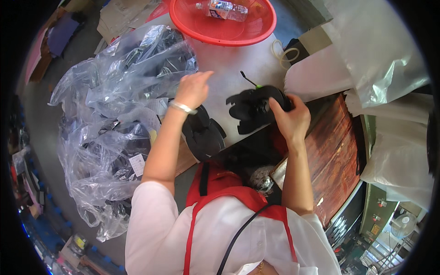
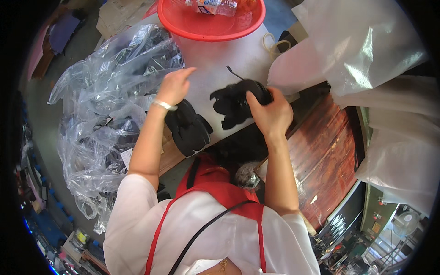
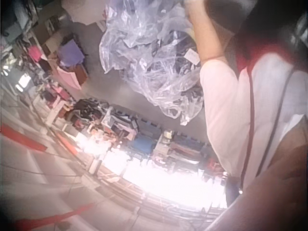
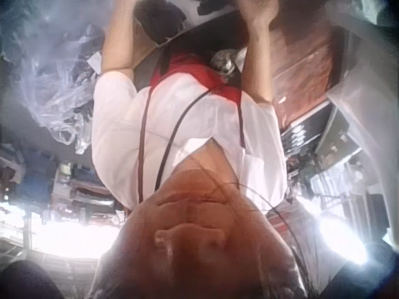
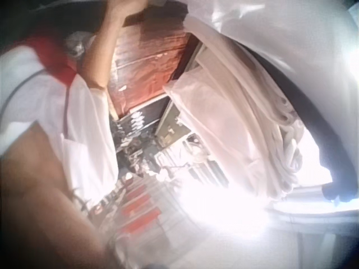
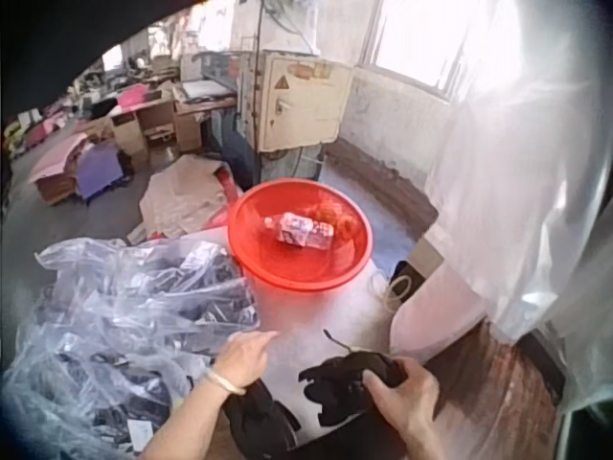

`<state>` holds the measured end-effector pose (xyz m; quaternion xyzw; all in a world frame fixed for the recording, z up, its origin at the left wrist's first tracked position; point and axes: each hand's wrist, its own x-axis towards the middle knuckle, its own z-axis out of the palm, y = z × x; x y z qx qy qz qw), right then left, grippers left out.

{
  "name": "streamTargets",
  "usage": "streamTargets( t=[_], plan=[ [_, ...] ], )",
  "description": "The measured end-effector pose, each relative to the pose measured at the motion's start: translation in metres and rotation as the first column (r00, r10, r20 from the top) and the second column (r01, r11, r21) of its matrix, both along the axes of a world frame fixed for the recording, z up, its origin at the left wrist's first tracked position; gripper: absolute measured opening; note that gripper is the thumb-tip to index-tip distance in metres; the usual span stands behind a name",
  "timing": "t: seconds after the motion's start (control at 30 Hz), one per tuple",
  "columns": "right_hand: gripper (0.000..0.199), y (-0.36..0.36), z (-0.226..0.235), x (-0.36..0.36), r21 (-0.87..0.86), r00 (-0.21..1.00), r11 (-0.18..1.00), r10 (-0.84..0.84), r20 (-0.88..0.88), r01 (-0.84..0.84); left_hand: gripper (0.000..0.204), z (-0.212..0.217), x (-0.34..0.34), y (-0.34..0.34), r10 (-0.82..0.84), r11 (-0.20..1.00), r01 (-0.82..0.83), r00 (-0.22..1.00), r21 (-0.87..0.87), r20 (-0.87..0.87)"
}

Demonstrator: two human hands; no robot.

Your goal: The person places black rubber sheets on a cutting machine, presses a button to activate the blade, and cuts out multiple small parts. They remove the cut pieces and place them on a nearby table, repeating the process with new sheets.

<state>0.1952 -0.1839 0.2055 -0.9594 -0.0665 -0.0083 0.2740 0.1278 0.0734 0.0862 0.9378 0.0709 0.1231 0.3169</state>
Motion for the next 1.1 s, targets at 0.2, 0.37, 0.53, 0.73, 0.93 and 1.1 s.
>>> streamTargets(
  t=[0.2,0.37,0.53,0.73,0.93,1.1],
  plan=[
    [0.051,0.051,-0.004,0.01,0.149,0.987,0.984,0.074,0.142,-0.096,0.037,0.022,-0.108,0.017,0.169,0.985,-0.17,0.984,-0.013,-0.061],
    [0.061,0.033,-0.081,0.002,0.381,0.978,0.915,-0.057,-0.201,0.132,0.038,0.015,-0.157,0.005,0.256,0.955,-0.27,0.96,-0.123,-0.115],
    [0.042,-0.005,-0.19,-0.032,0.238,0.337,0.645,-0.033,-0.941,0.726,0.039,0.008,-0.169,-0.007,0.27,0.953,-0.28,0.959,-0.117,-0.09],
    [0.049,-0.025,-0.215,-0.042,0.172,0.154,0.643,0.085,-0.984,0.746,0.039,0.016,-0.159,-0.007,0.242,0.963,-0.247,0.969,-0.11,-0.057],
    [0.065,-0.016,-0.17,-0.053,-0.116,0.45,0.992,-0.087,-0.889,-0.039,0.038,0.022,-0.143,-0.015,0.168,0.985,-0.171,0.981,-0.027,-0.097],
    [0.076,0.021,-0.173,-0.027,0.049,0.952,0.997,0.067,-0.299,-0.055,0.04,0.025,-0.144,-0.021,0.141,0.99,-0.14,0.988,0.017,-0.07]
  ],
)
